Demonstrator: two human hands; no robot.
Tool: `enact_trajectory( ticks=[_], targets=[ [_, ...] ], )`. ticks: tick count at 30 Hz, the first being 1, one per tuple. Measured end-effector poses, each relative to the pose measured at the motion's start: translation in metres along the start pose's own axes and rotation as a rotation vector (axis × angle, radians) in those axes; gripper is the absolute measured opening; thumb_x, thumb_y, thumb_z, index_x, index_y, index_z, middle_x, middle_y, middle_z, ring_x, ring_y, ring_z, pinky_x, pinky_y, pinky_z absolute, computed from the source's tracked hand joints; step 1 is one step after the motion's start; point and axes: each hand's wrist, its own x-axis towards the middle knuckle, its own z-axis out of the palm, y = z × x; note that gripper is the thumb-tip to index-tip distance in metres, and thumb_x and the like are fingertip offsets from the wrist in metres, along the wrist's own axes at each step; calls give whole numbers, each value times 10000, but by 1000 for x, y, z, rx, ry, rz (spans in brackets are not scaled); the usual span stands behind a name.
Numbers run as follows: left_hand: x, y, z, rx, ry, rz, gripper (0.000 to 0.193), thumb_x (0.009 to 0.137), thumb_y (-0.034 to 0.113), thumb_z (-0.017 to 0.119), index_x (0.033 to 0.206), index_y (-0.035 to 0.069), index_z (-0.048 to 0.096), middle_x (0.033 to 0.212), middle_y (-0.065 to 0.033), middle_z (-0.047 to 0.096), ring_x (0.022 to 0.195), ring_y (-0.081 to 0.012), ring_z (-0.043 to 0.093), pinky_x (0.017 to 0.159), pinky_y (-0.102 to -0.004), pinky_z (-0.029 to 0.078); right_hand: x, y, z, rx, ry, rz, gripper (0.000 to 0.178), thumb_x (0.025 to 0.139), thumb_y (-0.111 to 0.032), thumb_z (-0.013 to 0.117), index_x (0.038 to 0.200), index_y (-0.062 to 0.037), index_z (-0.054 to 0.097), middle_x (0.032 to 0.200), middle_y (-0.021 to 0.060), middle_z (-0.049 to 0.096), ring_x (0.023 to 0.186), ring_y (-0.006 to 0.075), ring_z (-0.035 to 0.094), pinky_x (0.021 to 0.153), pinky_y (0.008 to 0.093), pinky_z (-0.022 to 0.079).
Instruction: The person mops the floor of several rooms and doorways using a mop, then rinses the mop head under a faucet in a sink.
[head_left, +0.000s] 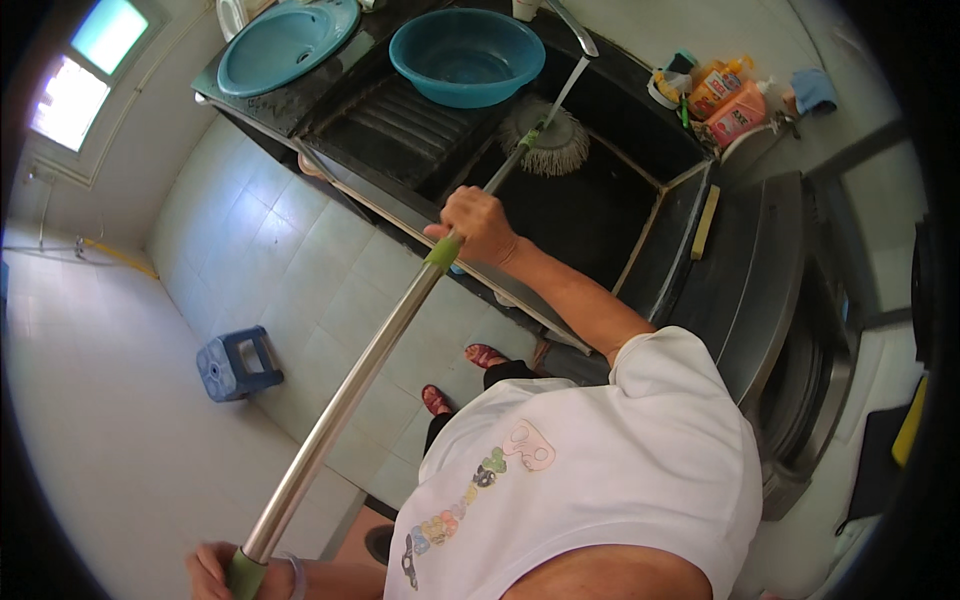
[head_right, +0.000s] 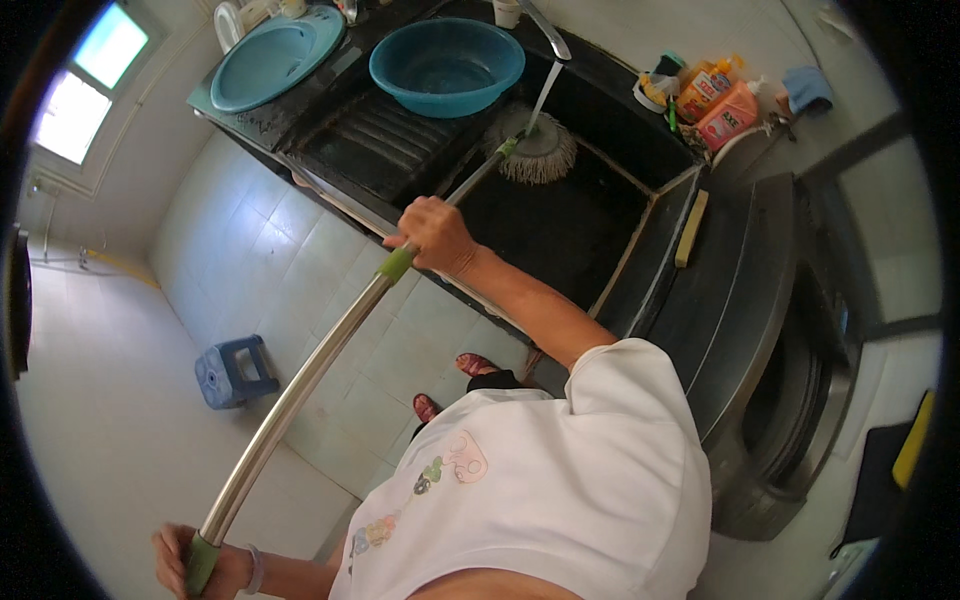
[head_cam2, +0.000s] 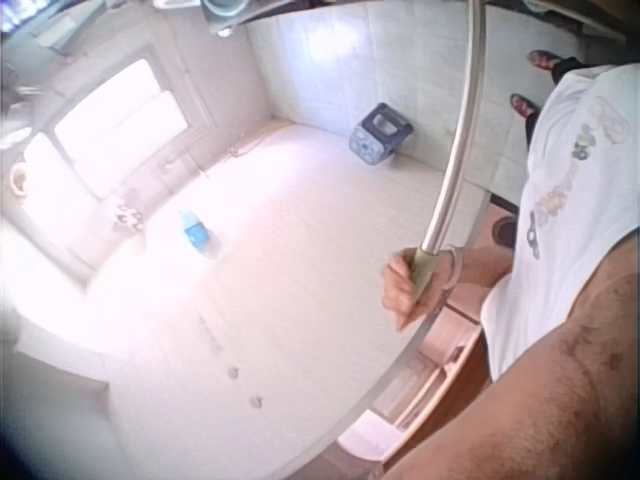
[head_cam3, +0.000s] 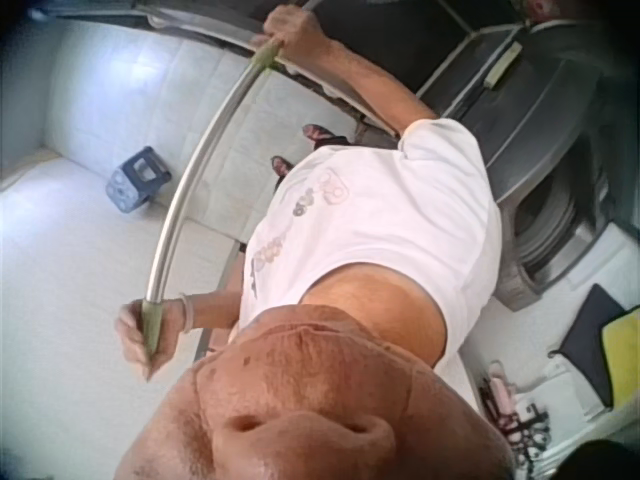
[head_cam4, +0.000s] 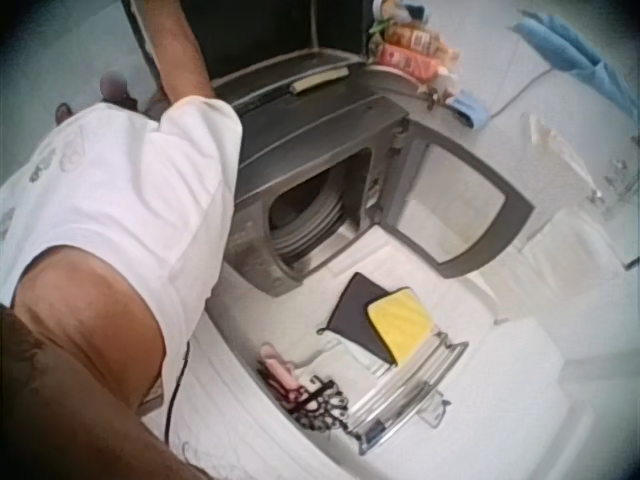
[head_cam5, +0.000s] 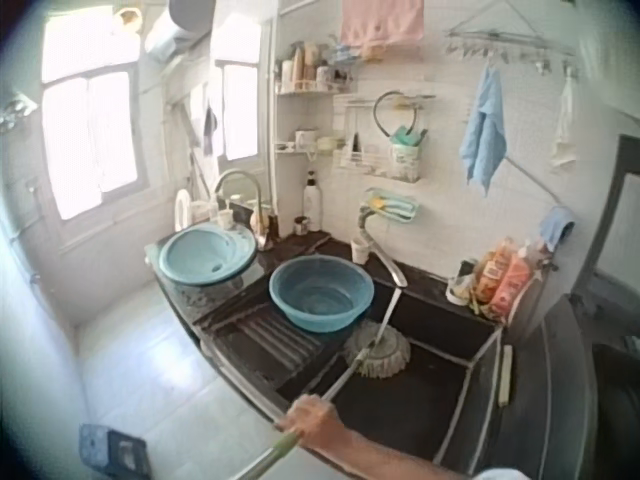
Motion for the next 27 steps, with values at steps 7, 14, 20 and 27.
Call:
enact_trajectory(
  ticks=[7,14,20,27],
  targets=[
    [44,-7,-12,-371,-895,-431,248,748,224,525,529,110,503,455,12,485,379,-89,447,428,-218,380,-3,-8,1,-213,178,202,300,628,-102,648,491,-78,382,466,90,405,473,262,471,449,342,358],
    [172,95,-34,703,-911,-162,221,727,282,574,598,106,543,535,-32,532,470,-121,503,464,-253,400,38,-116,17,28,167,109,339,627,-147,649,451,-83,365,418,95,387,366,264,414,367,327,315],
    [204,160,7,2019,-1322,-629,246,700,319,624,668,80,577,605,-60,563,535,-172,539,508,-284,428,8,-53,-1,-221,110,230,278,623,-183,625,472,-95,409,452,89,450,385,256,462,392,339,357],
    [154,111,35,2220,-2083,-846,203,694,264,614,712,64,588,661,-78,580,606,-213,565,543,-294,455,8,-68,9,-35,1,82,176,572,-137,609,489,-103,457,470,83,477,416,261,491,412,334,397]
  ],
)
